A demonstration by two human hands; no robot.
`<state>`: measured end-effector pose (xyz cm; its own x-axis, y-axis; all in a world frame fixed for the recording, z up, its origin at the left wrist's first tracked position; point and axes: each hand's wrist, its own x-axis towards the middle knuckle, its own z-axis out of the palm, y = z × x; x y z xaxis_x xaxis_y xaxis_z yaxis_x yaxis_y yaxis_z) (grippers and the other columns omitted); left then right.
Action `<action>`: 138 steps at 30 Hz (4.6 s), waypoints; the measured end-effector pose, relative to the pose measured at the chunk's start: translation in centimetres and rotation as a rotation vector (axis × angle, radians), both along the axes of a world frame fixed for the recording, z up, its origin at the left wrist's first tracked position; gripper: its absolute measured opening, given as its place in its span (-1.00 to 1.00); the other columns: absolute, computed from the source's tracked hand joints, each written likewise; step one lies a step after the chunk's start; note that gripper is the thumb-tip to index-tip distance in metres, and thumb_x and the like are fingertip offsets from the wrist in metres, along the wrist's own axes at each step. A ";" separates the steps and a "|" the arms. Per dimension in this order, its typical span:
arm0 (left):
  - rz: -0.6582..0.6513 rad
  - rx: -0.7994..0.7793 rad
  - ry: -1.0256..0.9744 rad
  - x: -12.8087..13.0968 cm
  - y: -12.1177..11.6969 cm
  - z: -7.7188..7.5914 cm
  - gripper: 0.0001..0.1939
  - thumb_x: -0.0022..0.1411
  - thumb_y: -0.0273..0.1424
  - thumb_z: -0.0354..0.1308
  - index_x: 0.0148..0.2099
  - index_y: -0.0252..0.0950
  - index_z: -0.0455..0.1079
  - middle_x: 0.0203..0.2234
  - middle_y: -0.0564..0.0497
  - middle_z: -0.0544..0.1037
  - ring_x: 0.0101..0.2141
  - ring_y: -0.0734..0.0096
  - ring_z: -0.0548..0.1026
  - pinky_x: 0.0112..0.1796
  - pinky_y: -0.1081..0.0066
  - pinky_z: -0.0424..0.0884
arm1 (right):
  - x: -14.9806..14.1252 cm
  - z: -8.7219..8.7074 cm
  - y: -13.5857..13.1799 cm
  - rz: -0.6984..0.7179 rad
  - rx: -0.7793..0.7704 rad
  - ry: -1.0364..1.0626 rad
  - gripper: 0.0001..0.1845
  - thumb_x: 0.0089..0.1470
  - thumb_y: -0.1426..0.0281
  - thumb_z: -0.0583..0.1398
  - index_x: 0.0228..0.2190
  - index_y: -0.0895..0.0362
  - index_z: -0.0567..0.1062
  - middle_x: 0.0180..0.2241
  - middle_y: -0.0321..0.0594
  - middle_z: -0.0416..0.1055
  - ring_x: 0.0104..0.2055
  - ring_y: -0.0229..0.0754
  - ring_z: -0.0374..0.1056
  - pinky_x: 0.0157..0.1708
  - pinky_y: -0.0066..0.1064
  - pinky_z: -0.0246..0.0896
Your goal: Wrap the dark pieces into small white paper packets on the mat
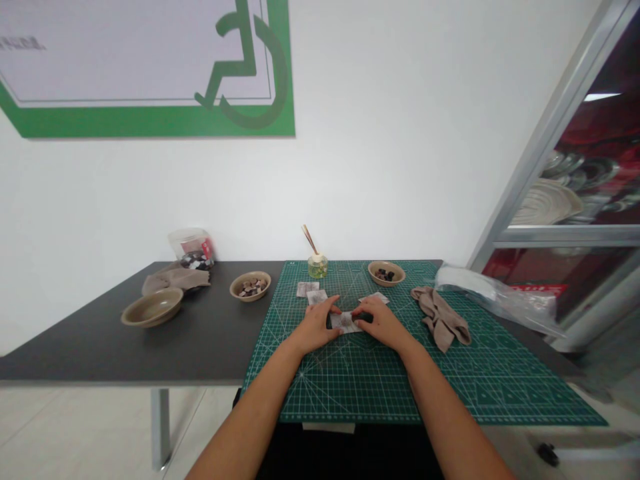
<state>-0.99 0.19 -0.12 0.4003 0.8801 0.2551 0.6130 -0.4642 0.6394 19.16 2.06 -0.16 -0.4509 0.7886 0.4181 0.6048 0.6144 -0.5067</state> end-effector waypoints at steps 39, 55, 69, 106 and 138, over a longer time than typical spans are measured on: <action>-0.012 0.001 -0.006 0.0 0.0 0.1 -0.25 -0.01 -0.47 0.21 0.21 -0.21 0.02 -0.07 -0.05 0.44 0.01 0.18 0.31 0.08 0.09 0.01 | -0.7 0.1 -0.3 0.095 0.005 -0.006 -0.84 -0.09 0.54 0.21 -0.37 0.12 0.49 -0.37 -0.23 0.39 -0.24 -0.15 0.24 -0.17 -0.28 0.10; -0.007 -0.004 -0.003 0.1 -0.1 0.1 -0.26 -0.02 -0.46 0.23 0.20 -0.24 0.03 -0.07 -0.06 0.44 -0.01 0.17 0.32 0.07 0.10 0.04 | -0.7 -0.2 0.0 -0.041 0.045 -0.035 -0.85 -0.05 0.42 0.24 -0.34 0.13 0.49 -0.35 -0.18 0.38 -0.22 -0.11 0.22 -0.16 -0.24 0.08; -0.002 -0.010 0.004 0.0 -0.1 0.2 -0.26 -0.02 -0.46 0.22 0.20 -0.23 0.03 -0.06 -0.06 0.43 -0.01 0.17 0.32 0.07 0.10 0.03 | -0.5 0.3 -0.3 0.072 -0.177 0.106 -0.87 -0.07 0.55 0.17 -0.39 0.15 0.44 -0.42 -0.26 0.37 -0.35 -0.22 0.27 -0.32 -0.38 0.16; -0.010 -0.001 0.001 0.0 0.1 -0.1 -0.26 -0.02 -0.44 0.22 0.21 -0.23 0.03 -0.06 -0.06 0.44 0.00 0.18 0.32 0.07 0.11 0.03 | -0.3 0.6 -0.3 0.067 -0.147 0.106 -0.89 -0.08 0.50 0.20 -0.41 0.13 0.49 -0.42 -0.25 0.39 -0.30 -0.18 0.26 -0.27 -0.34 0.15; -0.011 -0.005 -0.009 0.0 0.0 0.1 -0.28 0.00 -0.44 0.20 0.20 -0.23 0.04 -0.06 -0.07 0.44 0.00 0.17 0.32 0.08 0.10 0.03 | -0.6 0.8 -0.7 0.110 -0.086 0.073 -0.86 -0.06 0.54 0.17 -0.40 0.12 0.48 -0.40 -0.23 0.40 -0.26 -0.15 0.25 -0.20 -0.29 0.12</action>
